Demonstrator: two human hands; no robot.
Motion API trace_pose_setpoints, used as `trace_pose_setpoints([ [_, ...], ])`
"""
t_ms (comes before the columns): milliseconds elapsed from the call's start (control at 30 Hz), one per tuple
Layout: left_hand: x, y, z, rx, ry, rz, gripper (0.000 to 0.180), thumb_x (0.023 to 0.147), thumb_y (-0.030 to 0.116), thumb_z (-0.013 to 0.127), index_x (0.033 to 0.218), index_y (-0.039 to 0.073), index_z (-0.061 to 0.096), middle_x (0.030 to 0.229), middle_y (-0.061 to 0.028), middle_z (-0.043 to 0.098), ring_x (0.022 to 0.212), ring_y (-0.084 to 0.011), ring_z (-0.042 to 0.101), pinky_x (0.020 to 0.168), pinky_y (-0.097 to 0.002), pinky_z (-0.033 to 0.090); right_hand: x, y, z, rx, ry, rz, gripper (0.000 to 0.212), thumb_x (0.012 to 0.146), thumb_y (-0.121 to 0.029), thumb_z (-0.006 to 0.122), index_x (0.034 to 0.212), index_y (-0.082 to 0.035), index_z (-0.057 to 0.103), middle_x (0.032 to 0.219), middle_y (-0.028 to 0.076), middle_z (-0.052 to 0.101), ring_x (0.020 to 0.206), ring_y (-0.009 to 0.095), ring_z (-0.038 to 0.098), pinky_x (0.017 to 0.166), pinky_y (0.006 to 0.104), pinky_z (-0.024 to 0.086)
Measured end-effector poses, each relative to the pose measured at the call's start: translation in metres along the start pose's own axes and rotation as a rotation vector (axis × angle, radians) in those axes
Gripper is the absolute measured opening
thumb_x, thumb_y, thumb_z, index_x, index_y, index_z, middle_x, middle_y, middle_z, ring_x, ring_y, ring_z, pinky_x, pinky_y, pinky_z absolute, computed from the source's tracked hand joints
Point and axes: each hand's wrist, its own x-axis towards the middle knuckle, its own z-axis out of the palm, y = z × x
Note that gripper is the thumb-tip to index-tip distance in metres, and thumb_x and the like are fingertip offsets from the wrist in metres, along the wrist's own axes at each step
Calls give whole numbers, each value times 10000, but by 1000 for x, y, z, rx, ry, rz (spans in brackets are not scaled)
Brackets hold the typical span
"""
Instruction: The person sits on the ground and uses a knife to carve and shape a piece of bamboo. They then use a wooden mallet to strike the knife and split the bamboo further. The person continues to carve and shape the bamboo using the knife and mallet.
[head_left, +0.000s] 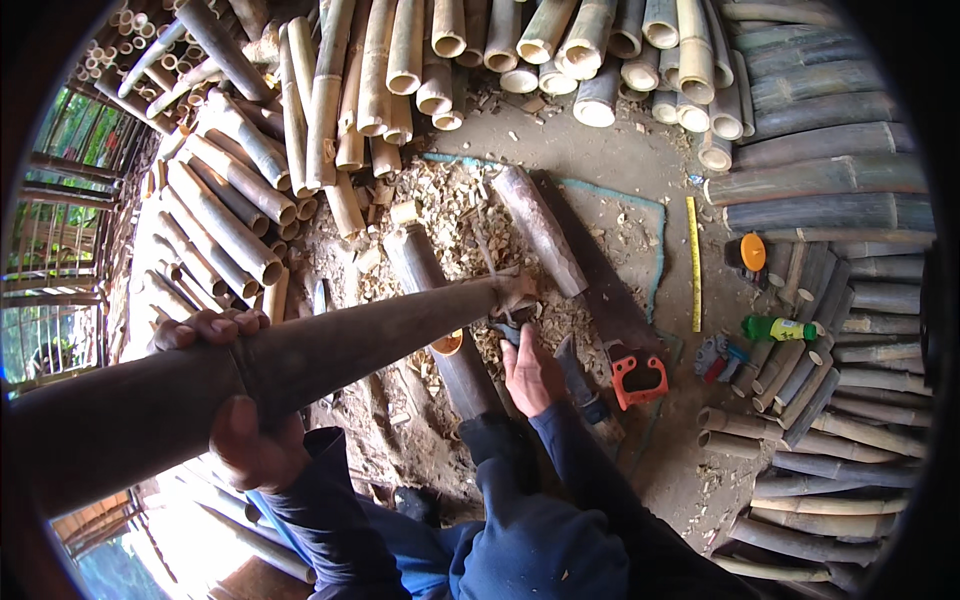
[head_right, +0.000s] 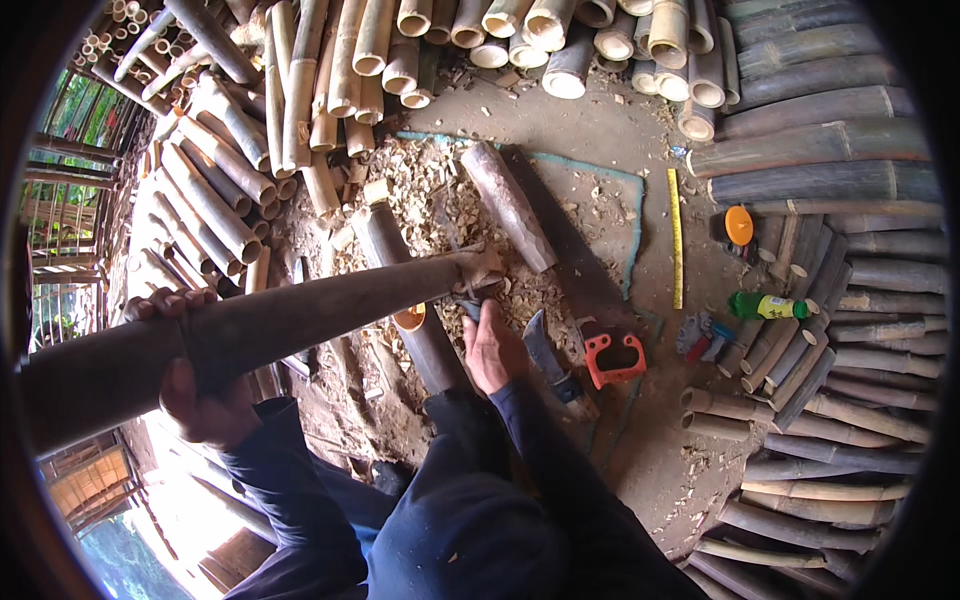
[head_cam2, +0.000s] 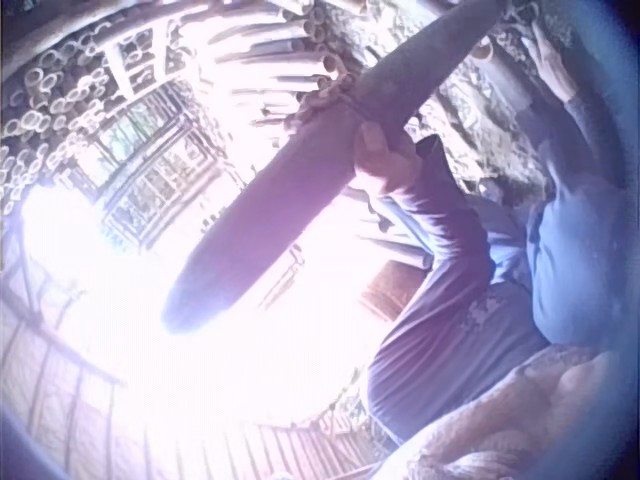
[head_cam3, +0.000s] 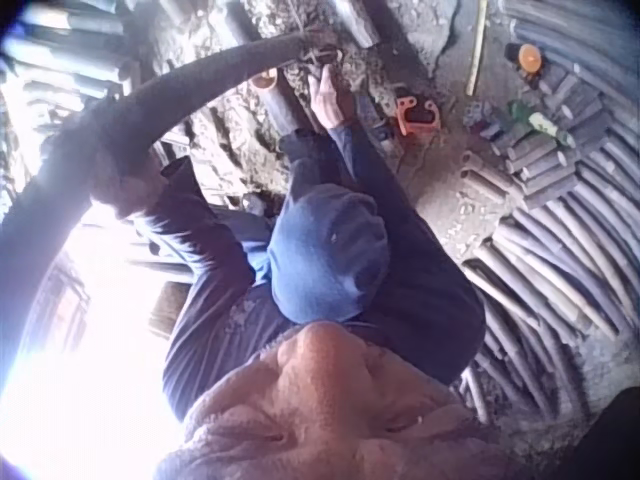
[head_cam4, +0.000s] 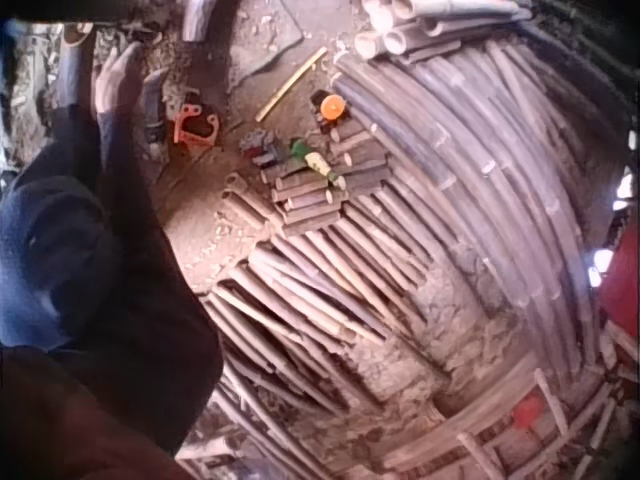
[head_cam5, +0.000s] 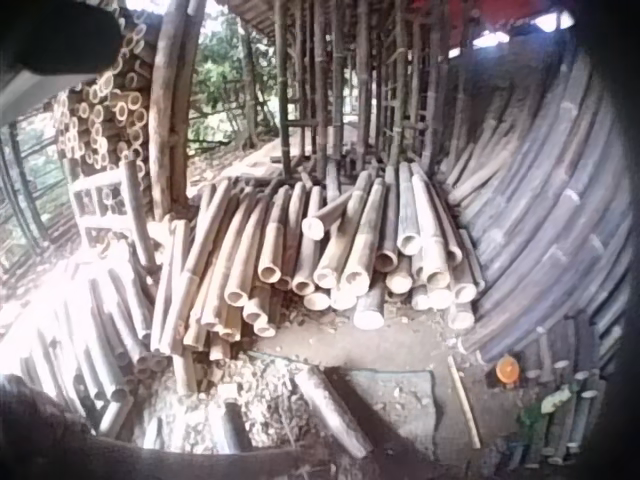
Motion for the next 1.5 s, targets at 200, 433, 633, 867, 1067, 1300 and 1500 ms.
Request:
trace_pose_setpoints([
  [200, -5, 5, -15, 44, 41, 13, 674, 728, 191, 777, 1287, 66, 423, 1128, -101, 539, 1131, -232, 547, 1099, -411, 394, -2, -33, -33, 184, 42, -96, 378, 1024, -274, 557, 1236, 21, 456, 884, 280, 661, 768, 458, 663, 640, 521, 531],
  [433, -2, 2, 11, 11, 95, 23, 678, 746, 151, 741, 1327, 44, 408, 1159, -123, 523, 1150, -258, 535, 1116, -420, 379, 6, 10, 11, 44, -15, 47, 386, 1028, -348, 539, 1195, -9, 458, 836, 273, 653, 731, 454, 663, 615, 504, 541],
  [633, -17, 5, 19, 78, 263, 6, 642, 787, 149, 699, 1344, 13, 410, 1189, -132, 526, 1160, -287, 532, 1120, -441, 371, -12, -38, -27, 222, 195, -77, 451, 1027, -313, 562, 1287, 40, 457, 822, 302, 648, 767, 506, 637, 618, 553, 474],
  [867, -26, 2, 5, 115, 257, 48, 626, 869, 185, 663, 1400, -32, 412, 1241, -184, 593, 1195, -314, 583, 1143, -458, 381, 4, 4, 9, 73, 122, -95, 342, 1010, -316, 581, 1135, -14, 480, 857, 253, 651, 753, 438, 660, 613, 501, 526],
  [1067, -23, 0, -2, 83, 286, 17, 601, 890, 206, 663, 1390, -52, 451, 1257, -184, 602, 1201, -311, 590, 1123, -450, 406, -6, -27, -15, 166, 39, 9, 528, 1029, -357, 543, 1324, 72, 450, 939, 321, 666, 786, 476, 663, 646, 524, 533],
  [1300, -24, 6, 5, 222, 432, -28, 614, 842, 166, 664, 1357, -72, 429, 1243, -179, 561, 1162, -293, 572, 1135, -460, 370, -3, -23, -5, 185, 87, -63, 490, 1018, -300, 571, 1313, 74, 455, 943, 318, 659, 861, 484, 652, 720, 531, 521],
  [1500, -20, 4, -7, 165, 376, -37, 742, 860, 188, 657, 1485, -66, 348, 1391, -226, 524, 1314, -324, 514, 1194, -474, 312, -2, 10, 17, 124, -59, 167, 438, 1023, -343, 561, 1306, -23, 467, 838, 274, 675, 764, 487, 654, 644, 526, 525],
])
